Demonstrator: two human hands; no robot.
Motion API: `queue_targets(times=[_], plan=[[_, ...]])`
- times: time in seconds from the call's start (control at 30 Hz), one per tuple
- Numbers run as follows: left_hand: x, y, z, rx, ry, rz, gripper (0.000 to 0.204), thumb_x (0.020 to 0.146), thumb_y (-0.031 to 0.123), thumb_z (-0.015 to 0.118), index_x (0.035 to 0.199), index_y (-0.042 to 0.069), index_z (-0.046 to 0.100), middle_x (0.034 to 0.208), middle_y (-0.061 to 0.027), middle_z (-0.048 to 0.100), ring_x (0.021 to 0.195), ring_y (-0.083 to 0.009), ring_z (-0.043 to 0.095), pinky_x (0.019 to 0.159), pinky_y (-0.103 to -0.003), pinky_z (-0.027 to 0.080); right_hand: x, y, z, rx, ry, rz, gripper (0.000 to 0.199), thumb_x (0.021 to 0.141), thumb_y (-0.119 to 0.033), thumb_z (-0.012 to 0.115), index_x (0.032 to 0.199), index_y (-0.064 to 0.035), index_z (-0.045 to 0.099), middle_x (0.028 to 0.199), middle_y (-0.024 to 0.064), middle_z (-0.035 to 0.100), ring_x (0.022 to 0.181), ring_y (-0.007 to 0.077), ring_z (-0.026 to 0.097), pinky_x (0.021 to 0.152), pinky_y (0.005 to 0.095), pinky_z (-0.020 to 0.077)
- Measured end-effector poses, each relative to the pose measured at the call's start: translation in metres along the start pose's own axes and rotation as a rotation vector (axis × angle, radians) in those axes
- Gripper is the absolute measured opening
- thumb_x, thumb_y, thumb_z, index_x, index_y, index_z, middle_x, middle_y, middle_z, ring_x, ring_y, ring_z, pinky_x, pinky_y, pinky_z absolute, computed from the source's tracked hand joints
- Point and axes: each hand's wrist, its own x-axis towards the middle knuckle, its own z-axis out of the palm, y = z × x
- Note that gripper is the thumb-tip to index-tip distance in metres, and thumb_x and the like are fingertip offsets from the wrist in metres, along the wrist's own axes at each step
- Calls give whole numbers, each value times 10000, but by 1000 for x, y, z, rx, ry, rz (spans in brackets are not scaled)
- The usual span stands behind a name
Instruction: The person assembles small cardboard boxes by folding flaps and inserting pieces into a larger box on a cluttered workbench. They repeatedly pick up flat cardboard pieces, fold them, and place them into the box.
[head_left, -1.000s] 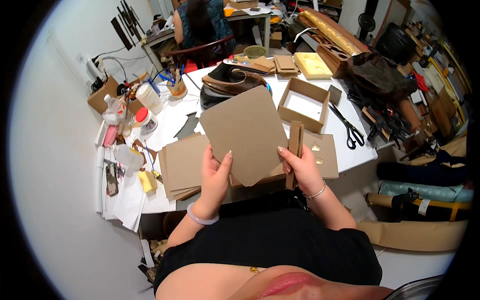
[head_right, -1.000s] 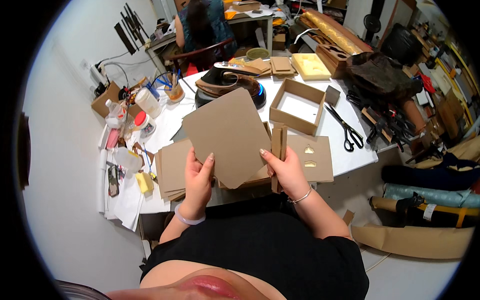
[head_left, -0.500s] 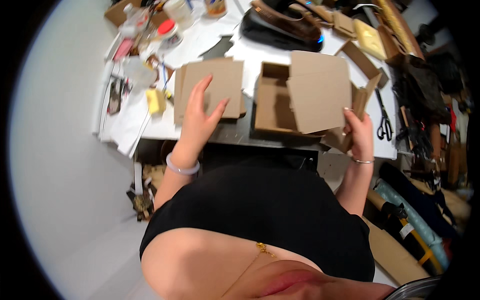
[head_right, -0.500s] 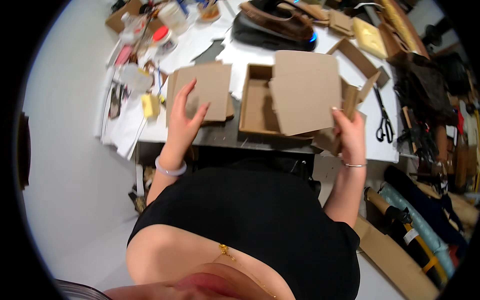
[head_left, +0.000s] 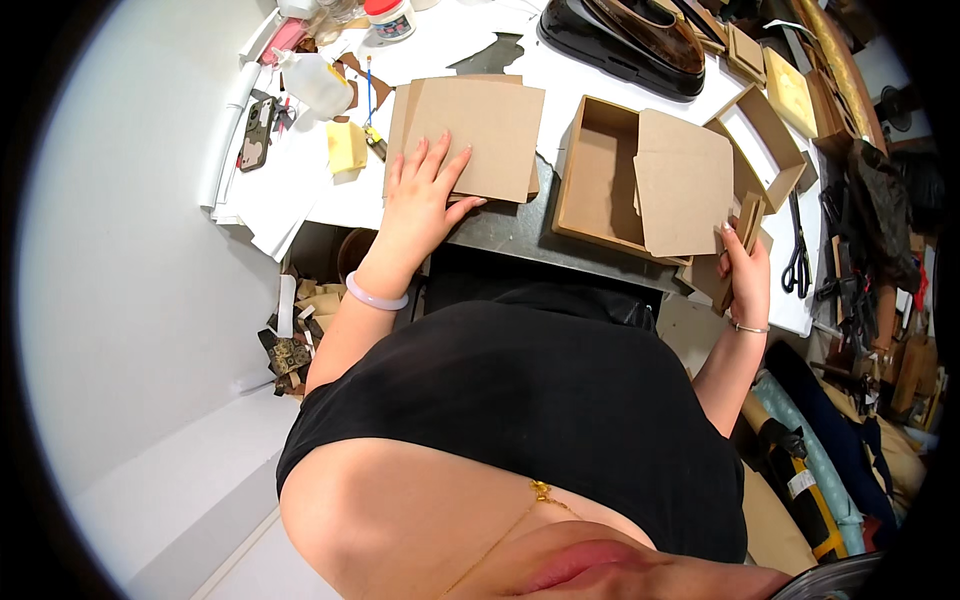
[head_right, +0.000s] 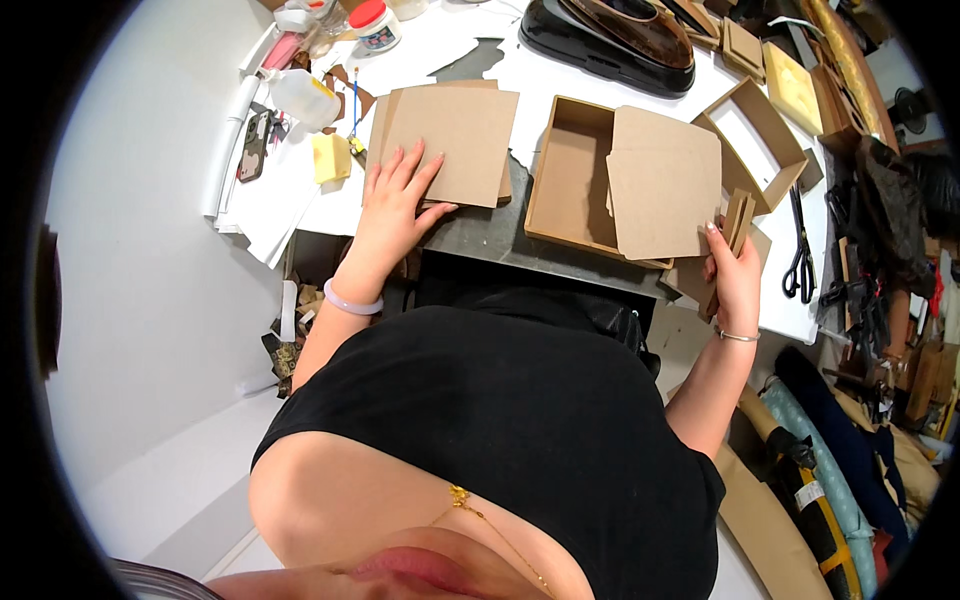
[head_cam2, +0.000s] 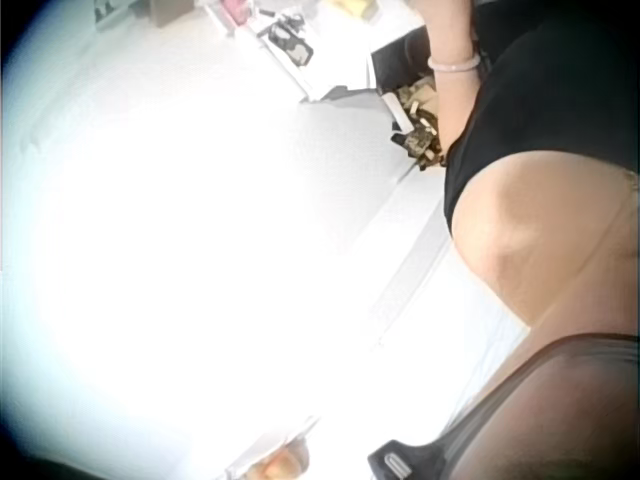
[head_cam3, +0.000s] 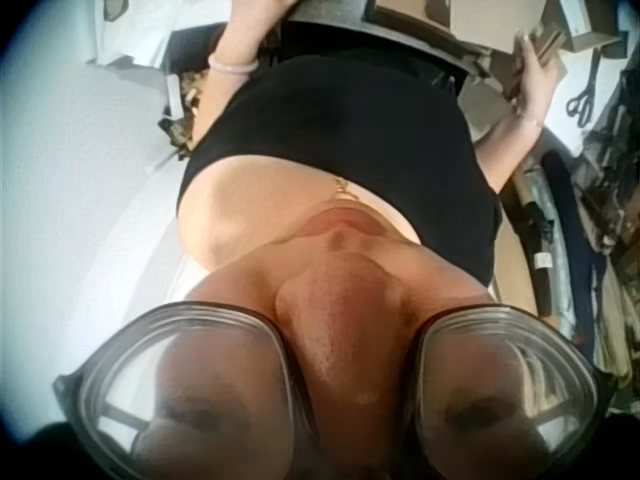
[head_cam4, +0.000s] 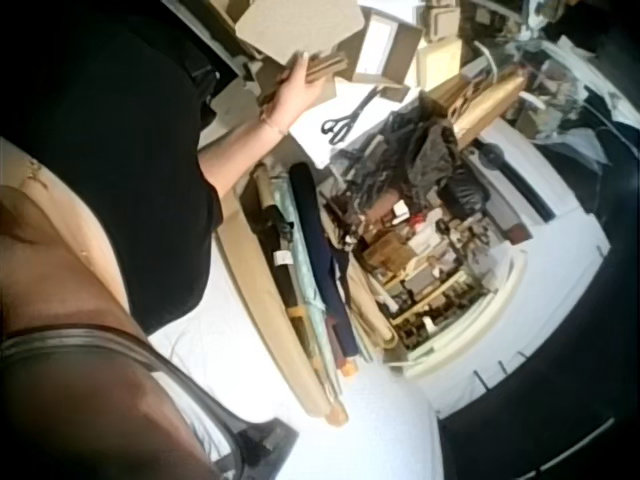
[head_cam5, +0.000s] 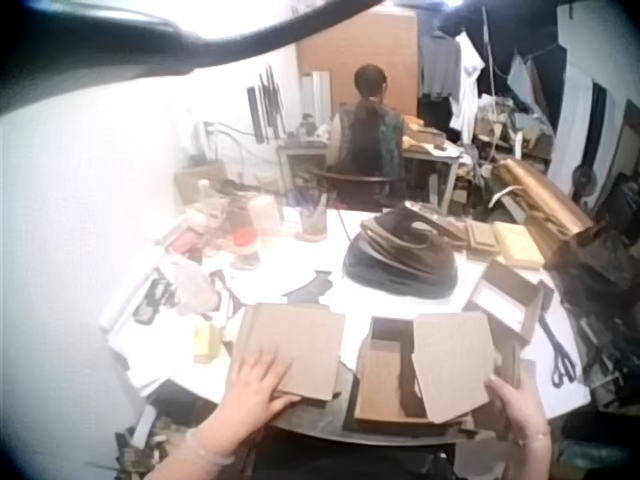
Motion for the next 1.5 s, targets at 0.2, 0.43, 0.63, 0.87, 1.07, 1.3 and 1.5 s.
queue_targets(times=[0.2, 0.43, 0.63, 0.87, 1.07, 1.3, 1.5], plan=[[-5, -1, 1, 41, 94, 41, 568, 845, 366, 740, 1351, 154, 592, 1415, -81, 555, 1271, -330, 523, 1083, -519, 362, 3, 10, -1, 40, -8, 2, 424, 953, -225, 685, 1266, 33, 561, 745, -26, 527, 560, 58, 438, 510, 234, 378], [5, -14, -13, -219, 425, 41, 354, 884, 50, 681, 1236, 58, 647, 1133, -138, 703, 945, -309, 686, 807, -398, 540, 1, 17, 0, 87, -23, 16, 389, 944, -171, 683, 1267, -9, 540, 693, -55, 488, 546, 50, 423, 500, 217, 350], [11, -21, -29, -326, 661, -318, 167, 1002, 109, 592, 913, -30, 619, 660, -121, 609, 579, -223, 624, 540, -332, 482, -7, 5, 9, -9, 118, -50, 368, 936, -252, 701, 1215, -23, 634, 682, -63, 510, 545, 44, 431, 508, 229, 365], [13, -68, -11, -1772, 608, -700, 271, 1077, 212, 430, 1212, 10, 550, 1182, -75, 644, 1073, -197, 622, 909, -363, 526, -35, -92, 47, 375, -53, -289, 388, 962, -185, 640, 1295, 7, 589, 959, 19, 655, 570, 15, 398, 526, 193, 361], [41, -59, 19, -2087, 629, -692, 362, 1087, 237, 389, 1326, -9, 505, 1339, -94, 582, 1240, -223, 544, 1060, -382, 444, 18, -133, 207, 41, -554, 4, 331, 954, -231, 631, 1145, 35, 581, 792, 27, 575, 614, 84, 519, 569, 235, 462], [37, -67, 22, -2005, 592, -600, 398, 1079, 241, 416, 1371, -23, 480, 1375, -111, 560, 1266, -229, 525, 1088, -379, 401, 70, -93, 282, -301, -669, -20, 270, 906, -144, 578, 942, 121, 608, 687, 166, 674, 492, 209, 624, 448, 381, 492], [44, -73, 27, -2098, 492, -638, 342, 1072, 205, 423, 1330, -5, 505, 1331, -103, 585, 1238, -230, 546, 1069, -382, 422, 39, -94, 271, -142, -575, -95, 395, 935, -178, 601, 1184, 77, 430, 736, 149, 638, 513, 208, 639, 423, 349, 492]])
